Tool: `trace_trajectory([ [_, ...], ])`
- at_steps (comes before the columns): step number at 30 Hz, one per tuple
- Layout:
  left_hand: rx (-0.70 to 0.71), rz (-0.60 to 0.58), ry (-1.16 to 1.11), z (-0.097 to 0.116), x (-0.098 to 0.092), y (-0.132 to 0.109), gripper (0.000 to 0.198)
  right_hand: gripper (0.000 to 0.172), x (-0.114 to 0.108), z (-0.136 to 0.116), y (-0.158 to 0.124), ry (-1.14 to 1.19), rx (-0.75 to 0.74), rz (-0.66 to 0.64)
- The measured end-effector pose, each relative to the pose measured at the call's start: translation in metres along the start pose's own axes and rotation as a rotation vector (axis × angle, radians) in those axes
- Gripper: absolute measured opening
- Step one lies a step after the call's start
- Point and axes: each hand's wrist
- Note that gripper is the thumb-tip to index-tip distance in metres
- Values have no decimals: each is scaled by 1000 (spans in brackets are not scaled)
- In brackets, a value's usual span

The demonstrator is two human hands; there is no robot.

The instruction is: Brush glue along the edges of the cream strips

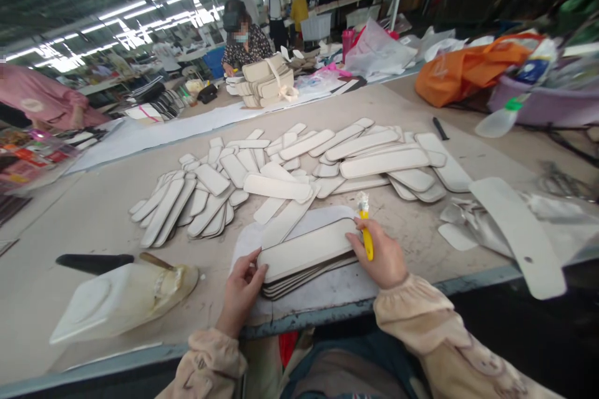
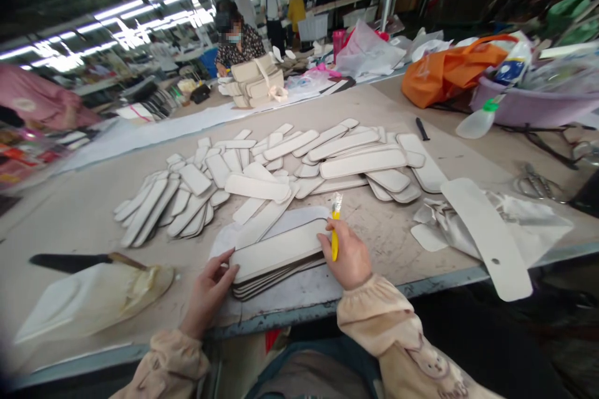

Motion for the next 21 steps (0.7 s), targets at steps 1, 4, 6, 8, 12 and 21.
trace_trajectory([
  [1, 7, 4, 1, 1, 0, 0, 47, 20, -1, 0, 2, 9, 15, -5],
  [4, 56, 34, -4, 2, 1, -1, 43, 21, -2, 0, 5, 44, 49, 5],
  [6, 87, 57, -6, 2, 2, -1, 40, 22, -3, 1, 4, 77, 49, 26],
  [8, 108, 78, 1, 3, 3, -1, 38, 23, -3, 1, 3, 109, 46, 58],
  [12, 123, 104, 31, 9, 2, -3, 33, 24, -1, -1, -1, 161, 23, 136],
  [21, -35, 141, -509, 24, 7, -11, 31, 23, -5, -1, 0, 289, 26, 124],
])
Point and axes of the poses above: each hand's wrist, its own y-axis towards the middle knuckle, its own x-axis out of the palm, z = x × y, and after that the axes turned 9 degrees about -y, right-handed
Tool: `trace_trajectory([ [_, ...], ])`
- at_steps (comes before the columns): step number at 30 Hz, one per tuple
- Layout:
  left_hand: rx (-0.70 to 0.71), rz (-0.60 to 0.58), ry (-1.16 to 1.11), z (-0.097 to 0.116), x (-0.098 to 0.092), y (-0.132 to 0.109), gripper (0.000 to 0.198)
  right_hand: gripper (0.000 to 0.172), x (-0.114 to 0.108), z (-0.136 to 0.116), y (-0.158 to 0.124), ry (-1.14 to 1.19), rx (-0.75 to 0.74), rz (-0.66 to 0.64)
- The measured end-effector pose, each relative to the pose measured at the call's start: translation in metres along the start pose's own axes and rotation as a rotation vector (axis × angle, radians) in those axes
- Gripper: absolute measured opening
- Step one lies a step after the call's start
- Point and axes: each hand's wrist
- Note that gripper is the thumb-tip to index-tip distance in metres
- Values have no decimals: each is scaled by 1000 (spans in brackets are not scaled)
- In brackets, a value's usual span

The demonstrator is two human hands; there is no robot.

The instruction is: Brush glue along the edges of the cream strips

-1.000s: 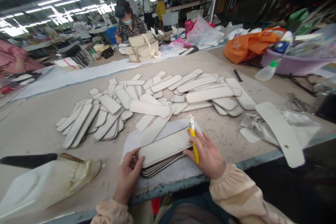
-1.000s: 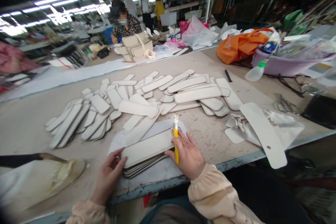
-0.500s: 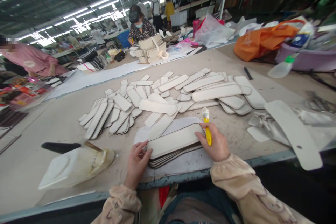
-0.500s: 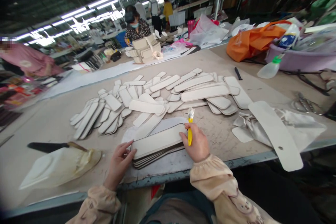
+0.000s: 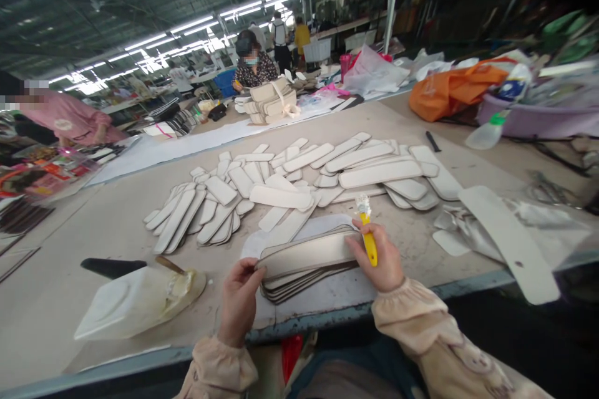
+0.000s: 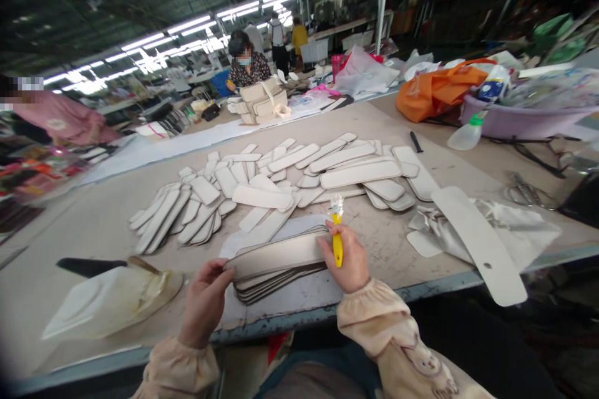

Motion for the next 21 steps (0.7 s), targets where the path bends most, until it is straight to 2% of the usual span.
trace_trajectory([
  [5, -62, -27, -286, 23, 19, -2, 30, 26, -8, -8, 0, 212, 49, -80],
  [8, -53, -6, -405, 43, 31, 4, 30, 29, -16, -17, 8, 401, 115, -24],
  [11, -50, 30, -531, 62, 41, 15, 30, 35, -27, -31, 30, 522, 173, 38],
  [16, -19, 104, -713, 80, 65, 23, 22, 46, -50, -56, 71, 733, 312, -7],
  [19, -174, 66, -732, 84, 84, 16, 11, 45, -56, -55, 80, 780, 319, 12],
  [21, -323, 50, -701, 83, 95, 10, 19, 44, -57, -49, 80, 807, 338, 27],
])
Point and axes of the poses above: each hand's wrist, its own y-axis towards the middle knuckle, its own x-axis out of the palm, z = x × y, and after that the axes turned 9 degrees about -y, right-handed
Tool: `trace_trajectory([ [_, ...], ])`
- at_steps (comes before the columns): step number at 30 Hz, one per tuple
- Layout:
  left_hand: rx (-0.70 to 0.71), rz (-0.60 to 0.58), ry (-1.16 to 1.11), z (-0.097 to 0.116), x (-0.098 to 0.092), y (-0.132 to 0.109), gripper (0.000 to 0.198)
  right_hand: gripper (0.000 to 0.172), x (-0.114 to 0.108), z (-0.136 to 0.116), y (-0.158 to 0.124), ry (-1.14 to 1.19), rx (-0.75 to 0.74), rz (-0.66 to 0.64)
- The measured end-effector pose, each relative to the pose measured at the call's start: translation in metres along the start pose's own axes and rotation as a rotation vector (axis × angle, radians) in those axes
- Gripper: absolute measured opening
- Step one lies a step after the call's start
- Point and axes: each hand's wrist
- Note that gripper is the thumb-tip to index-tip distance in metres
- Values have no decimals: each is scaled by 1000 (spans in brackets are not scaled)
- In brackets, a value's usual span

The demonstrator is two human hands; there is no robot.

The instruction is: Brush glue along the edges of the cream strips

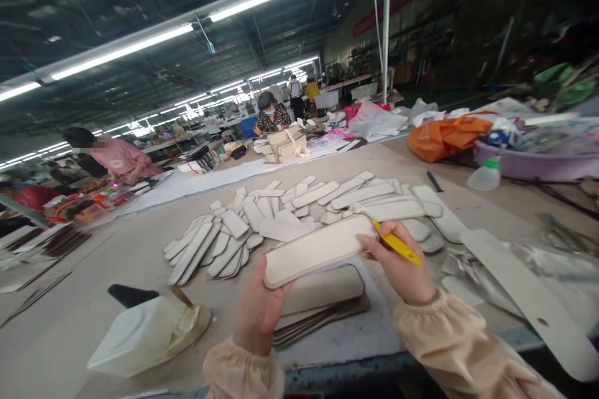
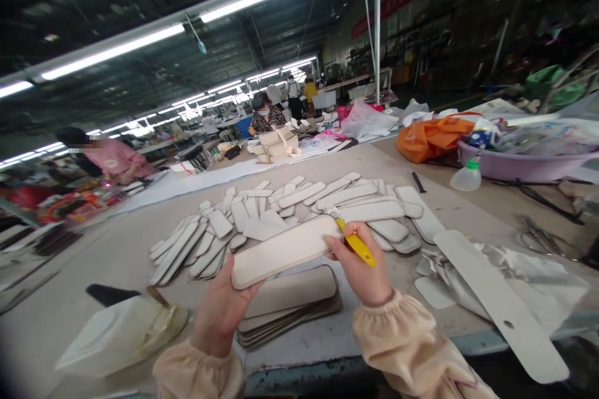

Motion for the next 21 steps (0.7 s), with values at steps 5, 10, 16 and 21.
trace_trajectory([
  [5, -27, 47, 149, -23, 8, -5, 20, 44, -17, 14, 4, 11, 37, 33],
  [10, -5, 11, 193, -36, 19, -9, 22, 46, -34, 14, 16, 15, 74, 101],
  [16, 21, -6, 205, -43, 26, -15, 26, 45, -46, 9, 19, -4, 87, 123],
  [21, 24, -22, 194, -45, 22, -16, 30, 46, -49, 7, 17, -14, 66, 128],
])
Point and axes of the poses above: each hand's wrist, its own y-axis towards the middle knuckle, its own x-axis out of the palm, z = x × y, and after that the axes turned 9 degrees about -y, right-handed
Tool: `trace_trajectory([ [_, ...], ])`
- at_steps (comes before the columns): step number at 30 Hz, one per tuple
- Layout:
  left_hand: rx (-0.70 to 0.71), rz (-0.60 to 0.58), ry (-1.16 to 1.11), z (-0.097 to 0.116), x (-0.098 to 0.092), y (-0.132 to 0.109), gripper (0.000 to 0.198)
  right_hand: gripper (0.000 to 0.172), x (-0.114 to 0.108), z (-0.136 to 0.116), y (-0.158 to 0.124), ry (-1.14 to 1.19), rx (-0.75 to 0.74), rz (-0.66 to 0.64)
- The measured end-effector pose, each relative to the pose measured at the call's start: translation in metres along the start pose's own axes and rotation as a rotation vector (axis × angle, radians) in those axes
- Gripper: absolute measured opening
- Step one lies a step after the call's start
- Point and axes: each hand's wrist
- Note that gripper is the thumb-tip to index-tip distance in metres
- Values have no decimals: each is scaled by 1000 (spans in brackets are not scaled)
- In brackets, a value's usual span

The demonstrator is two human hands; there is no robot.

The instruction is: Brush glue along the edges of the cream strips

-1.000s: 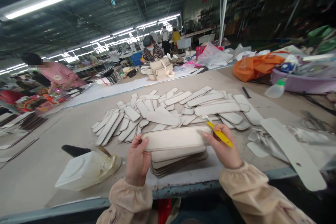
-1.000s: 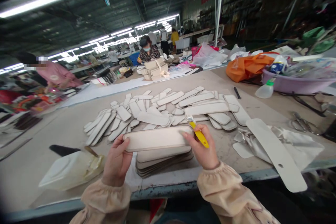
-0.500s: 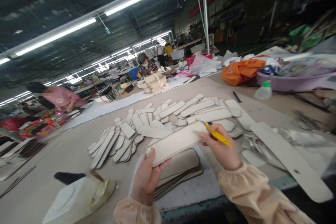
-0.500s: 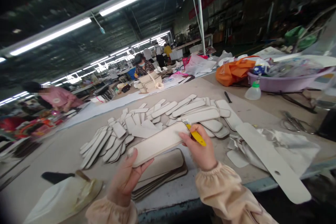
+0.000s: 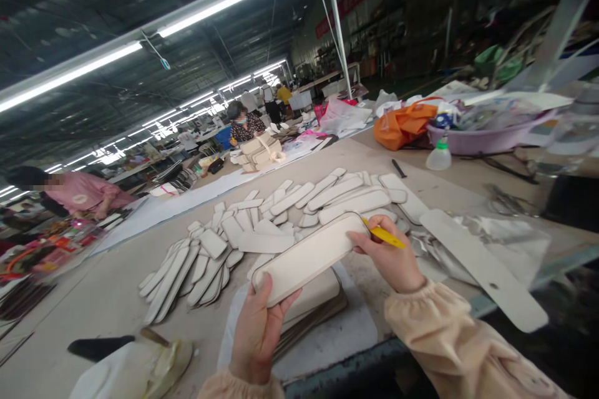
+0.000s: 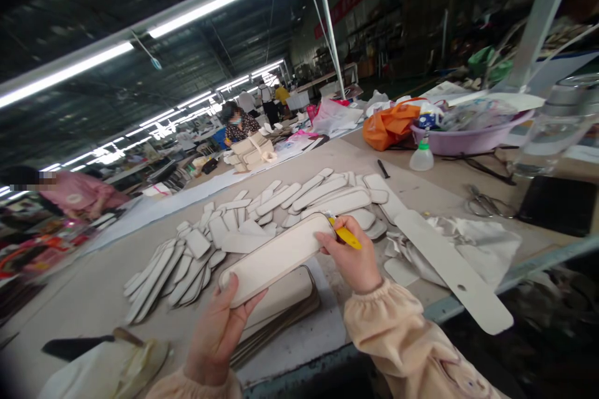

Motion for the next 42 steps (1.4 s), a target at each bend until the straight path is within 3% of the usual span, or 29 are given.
trace_trajectory([
  [10, -25, -65, -4, -7, -11, -5, 24, 50, -3, 0, 0, -37, 34, -10],
  [15, -85, -129, 50, -3, -20, -6, 37, 48, -5, 4, 0, -80, 36, -1],
  [32, -84, 14, 20, -4, -27, -5, 25, 32, -3, 10, -9, -339, -286, 32],
  [42, -119, 45, 20, -6, -31, -4, 14, 29, -1, 12, -11, -407, -298, 54],
])
Point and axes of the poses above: each hand's wrist, its own y-axis towards the middle knuckle, its own x-axis out of the palm, z = x × y, and after that the axes turned 9 degrees about -y, right-handed
